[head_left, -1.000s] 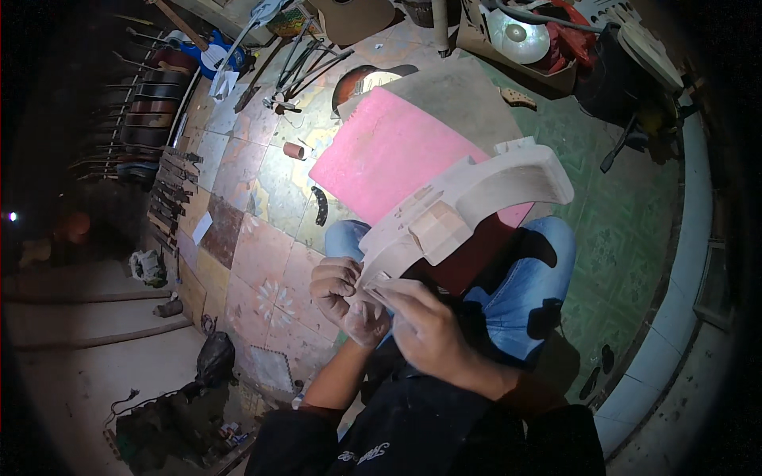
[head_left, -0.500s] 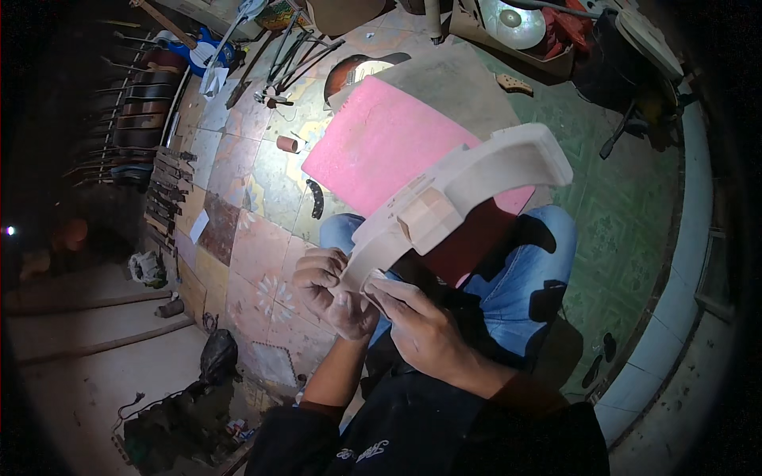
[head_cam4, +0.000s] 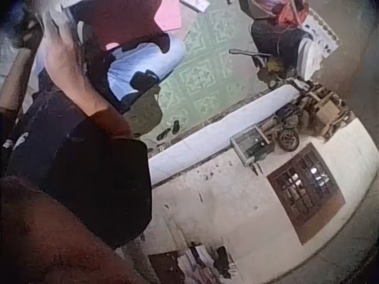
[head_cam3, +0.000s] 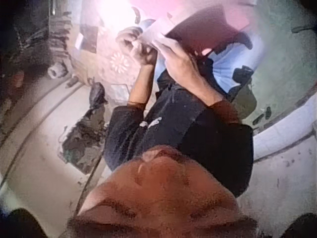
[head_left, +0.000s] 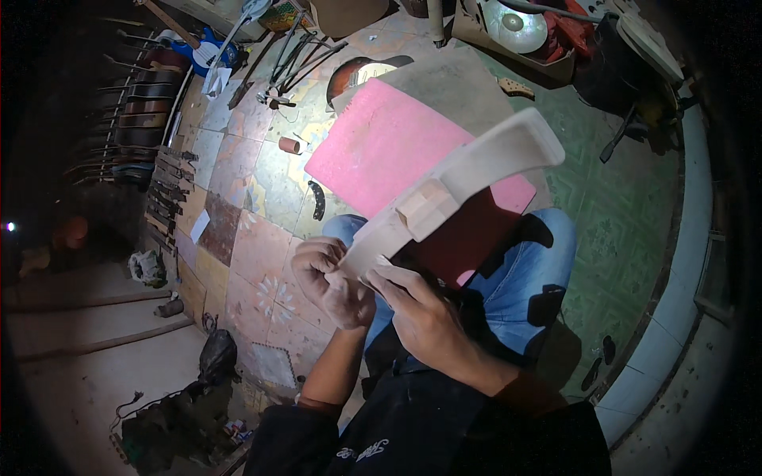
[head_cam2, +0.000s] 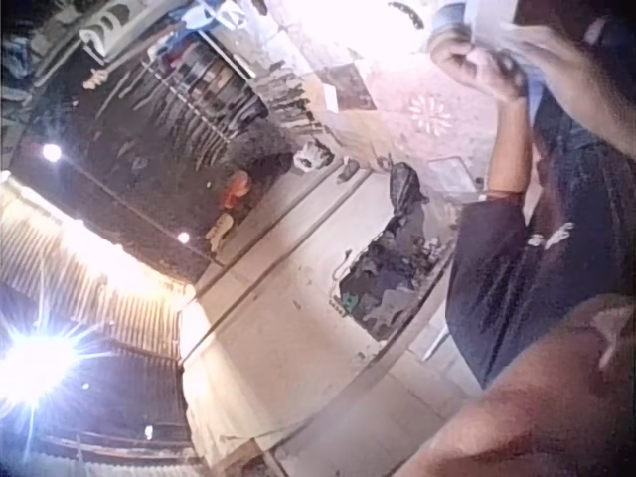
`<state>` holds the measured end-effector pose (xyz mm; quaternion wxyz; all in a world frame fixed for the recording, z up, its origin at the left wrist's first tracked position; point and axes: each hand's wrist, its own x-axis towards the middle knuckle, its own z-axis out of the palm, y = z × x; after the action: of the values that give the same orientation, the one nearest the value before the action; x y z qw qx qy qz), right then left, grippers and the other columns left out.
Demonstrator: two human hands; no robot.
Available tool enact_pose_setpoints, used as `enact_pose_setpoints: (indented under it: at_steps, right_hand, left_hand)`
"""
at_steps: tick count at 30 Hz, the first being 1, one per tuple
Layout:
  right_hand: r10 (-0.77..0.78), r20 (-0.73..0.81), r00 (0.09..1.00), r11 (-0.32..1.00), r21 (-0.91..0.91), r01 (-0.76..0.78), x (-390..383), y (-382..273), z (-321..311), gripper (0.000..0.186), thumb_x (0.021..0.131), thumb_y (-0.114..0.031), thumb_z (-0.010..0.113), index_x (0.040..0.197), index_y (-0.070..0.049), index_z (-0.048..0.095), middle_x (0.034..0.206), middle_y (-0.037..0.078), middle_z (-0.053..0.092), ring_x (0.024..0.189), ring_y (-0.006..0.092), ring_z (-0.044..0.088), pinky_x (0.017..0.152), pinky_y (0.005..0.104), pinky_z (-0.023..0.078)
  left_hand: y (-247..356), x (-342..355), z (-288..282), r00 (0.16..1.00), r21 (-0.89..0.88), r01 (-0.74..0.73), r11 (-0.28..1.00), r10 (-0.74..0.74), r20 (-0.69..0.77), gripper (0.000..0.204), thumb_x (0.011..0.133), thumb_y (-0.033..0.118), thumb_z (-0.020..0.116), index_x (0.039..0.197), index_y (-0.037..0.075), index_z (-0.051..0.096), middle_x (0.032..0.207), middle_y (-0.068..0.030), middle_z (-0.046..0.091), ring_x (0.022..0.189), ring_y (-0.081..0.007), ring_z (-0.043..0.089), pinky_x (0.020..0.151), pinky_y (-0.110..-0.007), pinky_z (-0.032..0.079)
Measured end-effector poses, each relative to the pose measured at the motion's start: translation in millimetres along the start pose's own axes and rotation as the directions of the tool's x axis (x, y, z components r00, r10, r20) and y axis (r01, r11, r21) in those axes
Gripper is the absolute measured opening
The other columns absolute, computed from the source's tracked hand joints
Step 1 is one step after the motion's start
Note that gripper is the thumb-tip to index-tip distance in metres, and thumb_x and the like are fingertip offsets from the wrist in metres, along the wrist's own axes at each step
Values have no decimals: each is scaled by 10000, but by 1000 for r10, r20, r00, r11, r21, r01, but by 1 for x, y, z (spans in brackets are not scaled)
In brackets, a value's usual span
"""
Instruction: The person sands the inner curves and edges of a wooden electric guitar body using a sanding block and sandpaper, turning the body over and repositioning it several times.
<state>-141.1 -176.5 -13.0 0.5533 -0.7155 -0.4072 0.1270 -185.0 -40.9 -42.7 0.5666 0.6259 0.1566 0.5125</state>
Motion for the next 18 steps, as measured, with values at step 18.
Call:
enact_pose_setpoints:
  at_steps: [18]
  right_hand:
    - [-10, -36, 999, 999, -39, 9, 0, 4, -4, 482, 805, 45, 593, 1277, -31, 651, 1256, 95, 631, 1082, 310, 638, 963, 402, 518]
  left_hand:
    - [2, -8, 9, 999, -21, 11, 1000, -10, 42, 371, 795, 336, 679, 892, 90, 420, 863, -53, 399, 819, -190, 435, 736, -317, 393]
